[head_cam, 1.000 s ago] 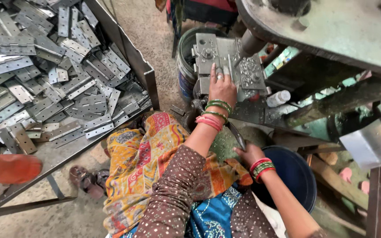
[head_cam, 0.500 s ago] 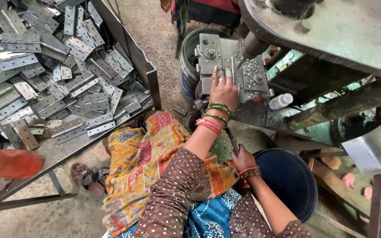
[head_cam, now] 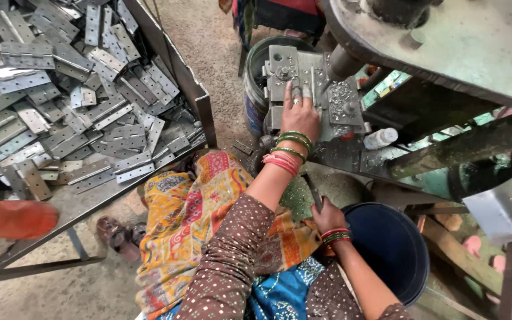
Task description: The person repeatedly picks up metal hinge pieces from a bin, places them into a manual punching machine, and operates the lever to punch holes. The processed pieces are then dropped into a pile.
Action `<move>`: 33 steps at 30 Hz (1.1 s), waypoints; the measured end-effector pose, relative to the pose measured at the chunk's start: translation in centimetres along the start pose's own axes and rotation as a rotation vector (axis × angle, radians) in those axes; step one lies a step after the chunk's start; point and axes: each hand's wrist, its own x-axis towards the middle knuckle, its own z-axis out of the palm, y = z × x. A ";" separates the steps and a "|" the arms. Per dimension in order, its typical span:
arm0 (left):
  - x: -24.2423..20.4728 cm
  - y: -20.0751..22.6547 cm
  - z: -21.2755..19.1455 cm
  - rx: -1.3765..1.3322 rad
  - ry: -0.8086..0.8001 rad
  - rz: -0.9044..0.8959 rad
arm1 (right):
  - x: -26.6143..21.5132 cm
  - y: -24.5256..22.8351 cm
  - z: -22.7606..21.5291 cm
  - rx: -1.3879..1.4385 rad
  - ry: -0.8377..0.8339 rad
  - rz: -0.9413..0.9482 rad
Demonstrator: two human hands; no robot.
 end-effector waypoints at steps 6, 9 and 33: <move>-2.4 0.4 -1.1 -0.024 0.205 0.017 | 0.9 1.3 -1.1 0.059 -0.100 -0.026; -1.5 -0.4 -1.3 0.000 0.172 0.018 | 1.9 1.6 -4.1 -0.084 -0.195 0.000; -14.0 -21.2 0.1 -0.218 0.696 -0.635 | 1.4 0.3 -8.5 -0.108 -0.227 0.204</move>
